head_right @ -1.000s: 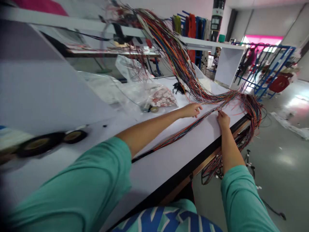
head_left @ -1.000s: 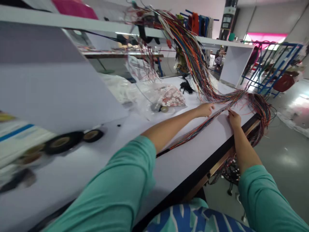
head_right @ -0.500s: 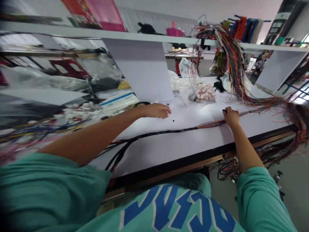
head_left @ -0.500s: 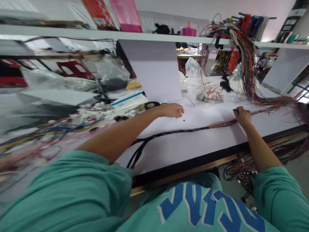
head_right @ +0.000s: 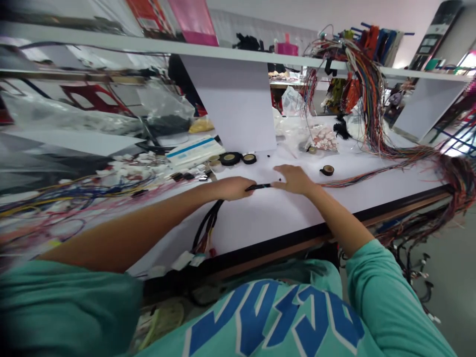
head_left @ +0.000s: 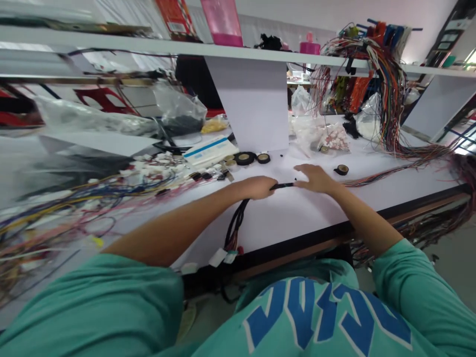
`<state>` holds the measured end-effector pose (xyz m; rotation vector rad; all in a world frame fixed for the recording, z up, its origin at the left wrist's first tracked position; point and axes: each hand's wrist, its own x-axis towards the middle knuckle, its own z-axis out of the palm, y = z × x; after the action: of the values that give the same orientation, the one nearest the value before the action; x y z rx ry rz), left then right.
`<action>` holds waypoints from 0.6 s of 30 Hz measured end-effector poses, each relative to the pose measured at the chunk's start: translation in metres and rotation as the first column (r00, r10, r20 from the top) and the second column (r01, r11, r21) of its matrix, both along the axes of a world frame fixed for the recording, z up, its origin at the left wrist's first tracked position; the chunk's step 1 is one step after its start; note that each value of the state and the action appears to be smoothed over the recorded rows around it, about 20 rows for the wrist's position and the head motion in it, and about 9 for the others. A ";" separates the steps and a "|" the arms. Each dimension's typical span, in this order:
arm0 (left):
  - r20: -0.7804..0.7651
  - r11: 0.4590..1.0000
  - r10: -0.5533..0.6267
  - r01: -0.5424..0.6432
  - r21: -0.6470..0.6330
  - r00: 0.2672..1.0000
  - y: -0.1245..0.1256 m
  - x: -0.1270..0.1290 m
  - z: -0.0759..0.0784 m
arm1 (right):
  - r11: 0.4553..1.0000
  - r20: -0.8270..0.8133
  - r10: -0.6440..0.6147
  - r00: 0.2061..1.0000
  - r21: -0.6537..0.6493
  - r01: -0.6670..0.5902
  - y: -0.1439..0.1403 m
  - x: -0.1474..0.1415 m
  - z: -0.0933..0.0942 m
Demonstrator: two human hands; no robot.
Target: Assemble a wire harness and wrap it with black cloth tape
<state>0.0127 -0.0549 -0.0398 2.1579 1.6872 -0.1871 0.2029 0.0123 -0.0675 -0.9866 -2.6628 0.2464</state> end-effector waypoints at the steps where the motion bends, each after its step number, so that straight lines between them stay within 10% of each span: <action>1: -0.073 0.999 -0.016 0.019 0.049 0.997 0.000 0.004 0.010 | 0.999 0.020 0.043 0.999 -0.017 -0.042 -0.011 -0.013 0.005; 8: -0.221 0.965 0.062 -0.002 0.264 0.973 -0.020 0.010 0.053 | 0.982 0.203 -0.186 0.961 0.070 0.176 -0.026 -0.024 0.060; 13: -0.081 0.904 0.040 -0.002 0.427 0.996 -0.030 0.004 0.056 | 0.876 0.221 -0.462 0.859 0.266 0.402 -0.018 0.014 0.101; 18: 0.085 0.953 0.036 -0.060 0.297 0.996 -0.022 -0.001 0.050 | 0.748 0.112 -0.650 0.751 0.266 0.608 -0.015 0.050 0.126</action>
<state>0.0122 -0.0770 0.0103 2.2980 1.8187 0.1778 0.2525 -0.0026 0.0582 -1.8360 -2.2557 -0.3011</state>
